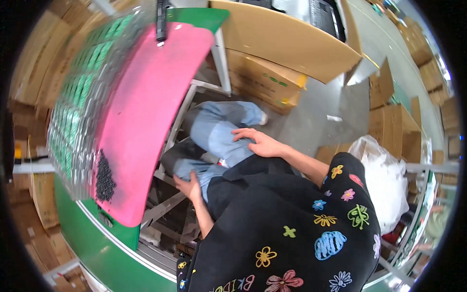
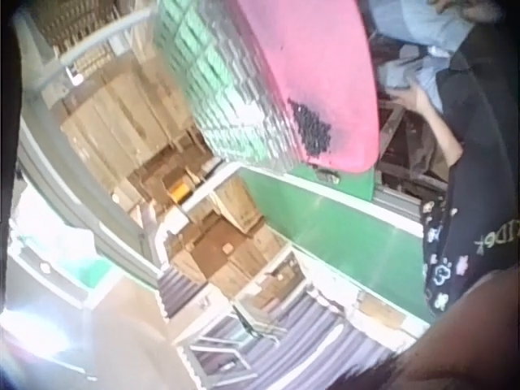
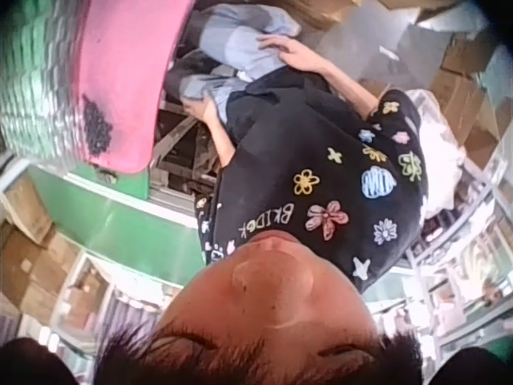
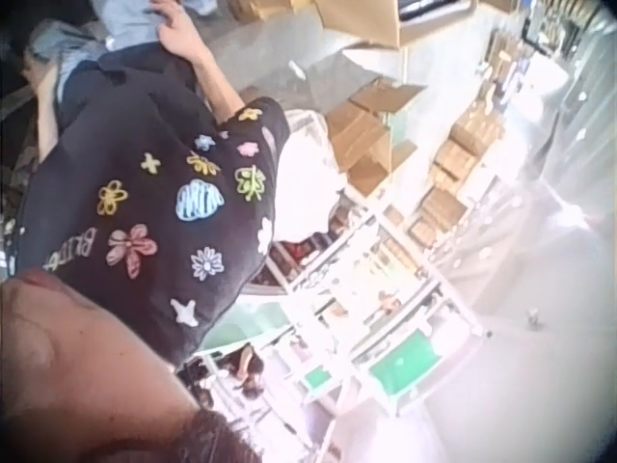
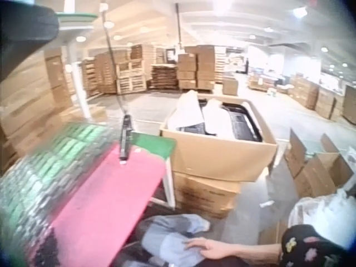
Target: Assembling electronic components by mounting circuit boards into plastic housings using an electric screwdriver.
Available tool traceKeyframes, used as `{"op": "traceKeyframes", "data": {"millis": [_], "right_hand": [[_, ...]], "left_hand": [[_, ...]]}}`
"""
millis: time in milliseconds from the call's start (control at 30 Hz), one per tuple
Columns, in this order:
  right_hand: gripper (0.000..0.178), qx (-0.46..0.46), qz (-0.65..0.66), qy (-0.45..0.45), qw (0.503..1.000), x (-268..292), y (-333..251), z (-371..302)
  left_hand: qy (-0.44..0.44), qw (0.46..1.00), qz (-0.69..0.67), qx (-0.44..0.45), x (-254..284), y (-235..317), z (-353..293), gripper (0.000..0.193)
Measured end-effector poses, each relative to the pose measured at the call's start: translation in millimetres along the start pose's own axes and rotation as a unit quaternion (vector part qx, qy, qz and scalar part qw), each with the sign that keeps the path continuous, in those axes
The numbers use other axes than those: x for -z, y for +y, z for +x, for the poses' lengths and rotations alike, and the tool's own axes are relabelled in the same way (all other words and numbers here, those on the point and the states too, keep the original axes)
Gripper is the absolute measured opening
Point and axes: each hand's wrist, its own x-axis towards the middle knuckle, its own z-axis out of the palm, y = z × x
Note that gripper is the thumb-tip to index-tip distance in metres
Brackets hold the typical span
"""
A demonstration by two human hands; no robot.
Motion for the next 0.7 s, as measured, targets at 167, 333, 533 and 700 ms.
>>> {"op": "traceKeyframes", "data": {"millis": [167, 333, 533, 700], "right_hand": [[0.03, -0.154, 0.109, 0.228, 0.955, 17.4, 93.0, -55.0], [0.023, -0.274, -0.006, 0.225, 0.935, 7.5, 165.4, -108.0], [0.021, -0.24, -0.139, 0.266, 0.923, -31.1, 275.8, -147.4], [0.022, -0.327, 0.142, 0.245, 0.902, -9.4, 273.9, -121.2]], "left_hand": [[0.011, 0.999, -0.021, 0.03, 3.8, 0.4, -15.5, 0.085], [0.011, 0.999, -0.009, 0.049, 8.0, 15.8, -20.1, 0.085], [-0.004, 1.0, 0.018, -0.014, -10.1, 46.1, -7.9, 0.082], [-0.072, 0.993, 0.036, -0.086, -23.4, 86.9, 1.9, 0.077]]}}
